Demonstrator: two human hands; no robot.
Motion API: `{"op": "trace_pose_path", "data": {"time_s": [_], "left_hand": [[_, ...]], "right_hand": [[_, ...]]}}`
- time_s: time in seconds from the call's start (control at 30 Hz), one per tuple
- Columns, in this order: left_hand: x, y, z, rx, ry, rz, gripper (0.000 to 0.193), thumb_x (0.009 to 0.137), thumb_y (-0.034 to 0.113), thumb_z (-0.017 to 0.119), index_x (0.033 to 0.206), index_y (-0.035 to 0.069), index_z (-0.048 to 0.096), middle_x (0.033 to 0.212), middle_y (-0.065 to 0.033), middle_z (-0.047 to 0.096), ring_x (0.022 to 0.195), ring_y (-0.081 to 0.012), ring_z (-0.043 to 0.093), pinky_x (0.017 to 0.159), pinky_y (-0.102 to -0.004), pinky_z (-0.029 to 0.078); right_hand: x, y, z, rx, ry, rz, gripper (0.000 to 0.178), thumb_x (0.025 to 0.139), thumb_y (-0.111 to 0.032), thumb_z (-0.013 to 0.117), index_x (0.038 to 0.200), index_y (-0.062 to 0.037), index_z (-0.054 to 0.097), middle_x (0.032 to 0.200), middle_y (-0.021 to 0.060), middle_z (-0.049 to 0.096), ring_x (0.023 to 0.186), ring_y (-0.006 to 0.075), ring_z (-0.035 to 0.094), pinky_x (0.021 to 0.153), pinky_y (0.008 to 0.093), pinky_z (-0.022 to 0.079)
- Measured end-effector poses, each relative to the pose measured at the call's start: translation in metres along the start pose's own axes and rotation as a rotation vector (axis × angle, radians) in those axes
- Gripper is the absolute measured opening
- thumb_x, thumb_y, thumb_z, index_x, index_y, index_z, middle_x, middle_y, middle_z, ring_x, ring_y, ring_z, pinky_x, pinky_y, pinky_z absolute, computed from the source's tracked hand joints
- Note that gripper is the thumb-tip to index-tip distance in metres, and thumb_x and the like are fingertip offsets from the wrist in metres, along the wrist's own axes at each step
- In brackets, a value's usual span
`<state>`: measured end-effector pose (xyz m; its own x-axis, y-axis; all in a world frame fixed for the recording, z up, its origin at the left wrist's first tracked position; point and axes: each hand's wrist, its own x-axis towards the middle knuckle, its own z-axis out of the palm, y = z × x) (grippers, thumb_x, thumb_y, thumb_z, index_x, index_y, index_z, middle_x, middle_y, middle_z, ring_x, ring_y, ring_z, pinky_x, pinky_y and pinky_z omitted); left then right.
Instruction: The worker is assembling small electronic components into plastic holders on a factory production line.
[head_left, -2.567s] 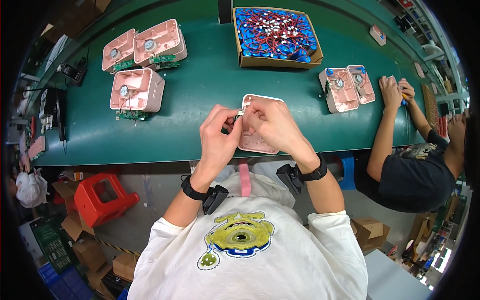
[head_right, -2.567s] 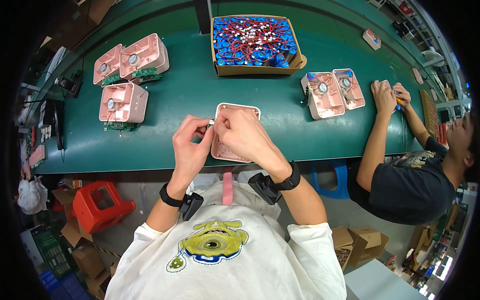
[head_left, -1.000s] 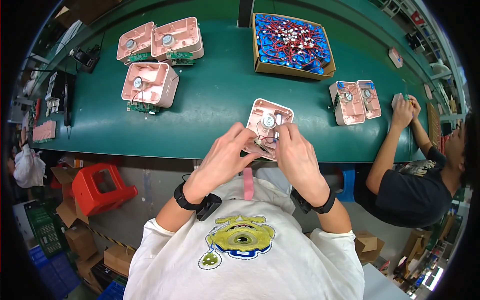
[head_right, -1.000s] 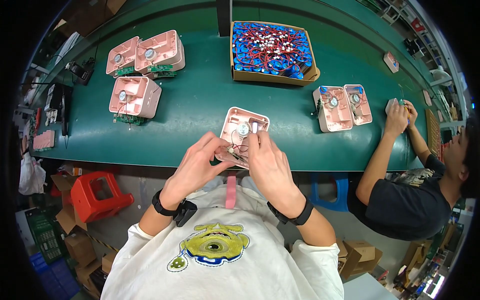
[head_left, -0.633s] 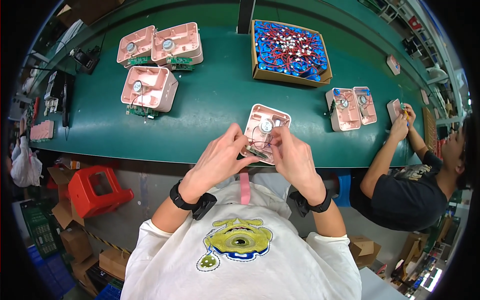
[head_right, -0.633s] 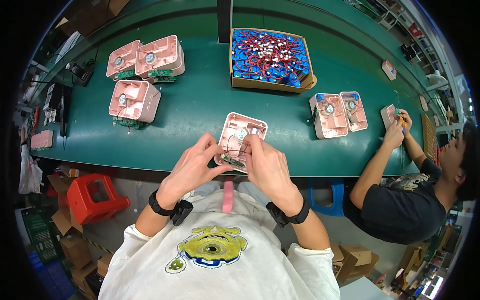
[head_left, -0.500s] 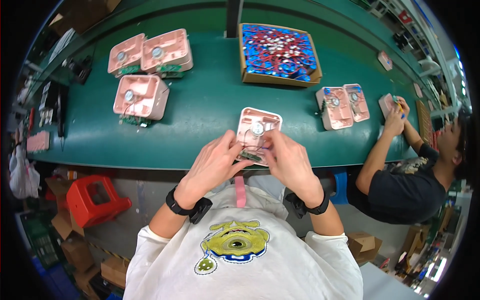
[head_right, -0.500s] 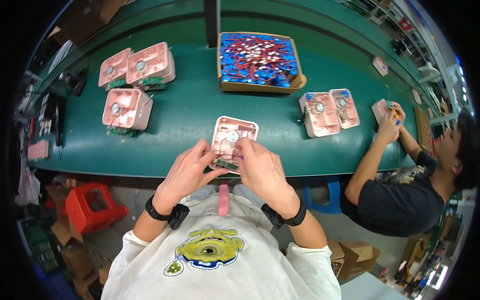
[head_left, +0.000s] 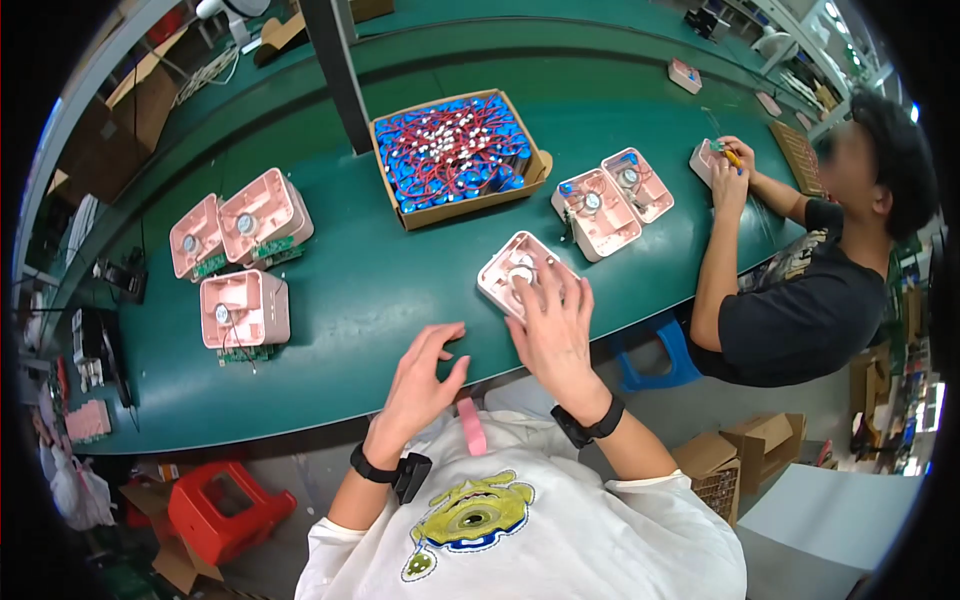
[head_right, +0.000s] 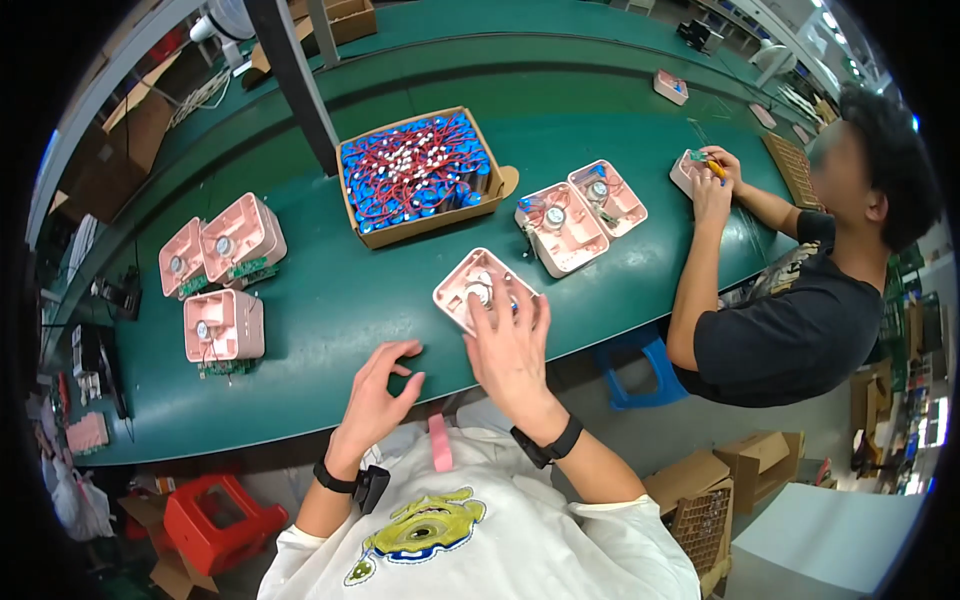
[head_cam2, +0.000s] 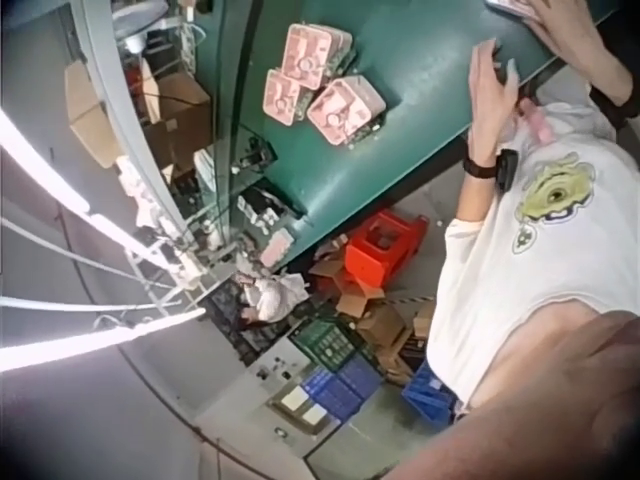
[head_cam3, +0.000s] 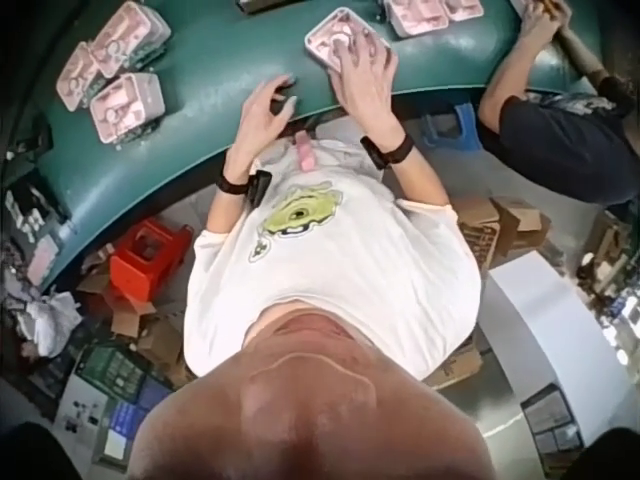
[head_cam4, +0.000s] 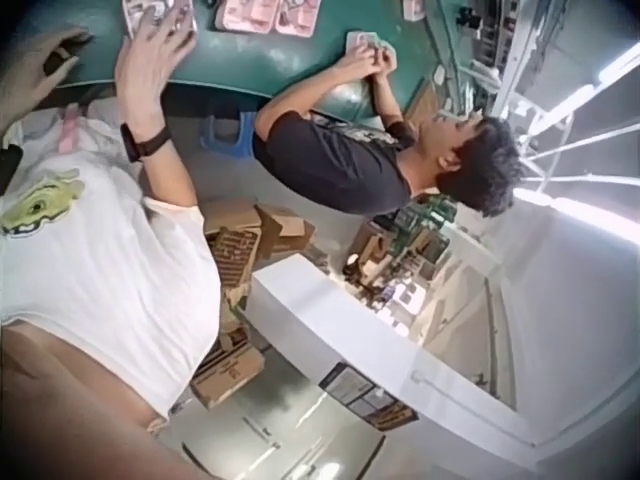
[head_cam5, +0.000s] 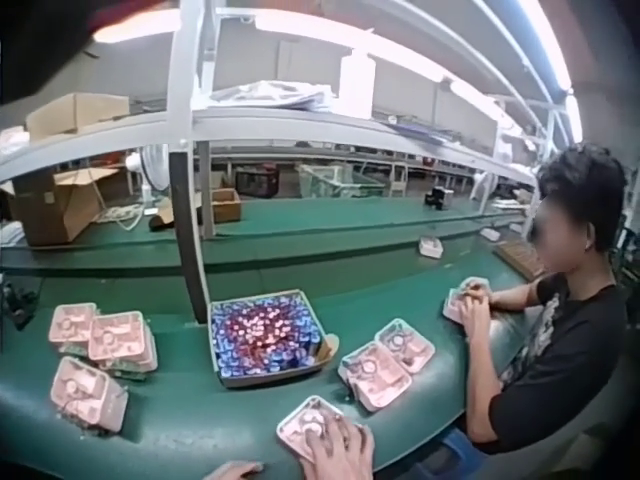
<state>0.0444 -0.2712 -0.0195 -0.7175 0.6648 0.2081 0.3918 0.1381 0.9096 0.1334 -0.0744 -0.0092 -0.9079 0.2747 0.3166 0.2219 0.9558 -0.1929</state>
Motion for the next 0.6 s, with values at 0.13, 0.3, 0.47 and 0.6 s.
{"op": "trace_pose_path", "data": {"time_s": [0.13,0.3,0.47,0.6], "left_hand": [[-0.009,-0.008,-0.034,0.147,0.060,0.006,0.028,0.088,-0.004,0.074,0.115,-0.001,0.071,0.113,-0.0146,0.071,0.093,-0.0236,0.070,0.081,-0.0328,0.058],[-0.028,-0.007,-0.086,0.206,0.416,-0.026,0.014,0.090,-0.006,0.073,0.104,-0.003,0.072,0.103,-0.0114,0.071,0.086,-0.0211,0.069,0.078,-0.0310,0.056],[-0.026,-0.022,-0.188,0.607,0.987,0.061,0.014,0.094,0.002,0.071,0.107,-0.001,0.070,0.103,-0.0119,0.067,0.091,-0.0218,0.064,0.080,-0.0328,0.053],[-0.042,-0.073,-0.277,0.682,1.127,-0.233,0.034,0.098,0.021,0.071,0.127,0.003,0.067,0.121,-0.0120,0.066,0.107,-0.0229,0.062,0.087,-0.0342,0.052]], "right_hand": [[0.011,0.027,-0.005,-0.097,0.075,0.047,0.073,0.078,-0.023,0.089,0.144,-0.0144,0.059,0.159,0.0254,0.039,0.143,0.0514,0.038,0.114,0.0676,0.034],[0.037,0.069,0.005,0.043,0.010,0.009,0.076,0.078,-0.024,0.090,0.148,-0.0195,0.058,0.160,0.0263,0.038,0.145,0.0544,0.036,0.114,0.0602,0.042],[0.063,0.124,0.013,-0.057,0.054,-0.051,0.081,0.081,-0.029,0.089,0.153,-0.0206,0.053,0.160,0.0283,0.037,0.144,0.0560,0.036,0.116,0.0599,0.040],[0.093,0.147,0.011,-0.018,0.021,0.000,0.081,0.082,-0.027,0.087,0.154,-0.0220,0.051,0.164,0.0269,0.033,0.146,0.0555,0.035,0.118,0.0598,0.039]]}}
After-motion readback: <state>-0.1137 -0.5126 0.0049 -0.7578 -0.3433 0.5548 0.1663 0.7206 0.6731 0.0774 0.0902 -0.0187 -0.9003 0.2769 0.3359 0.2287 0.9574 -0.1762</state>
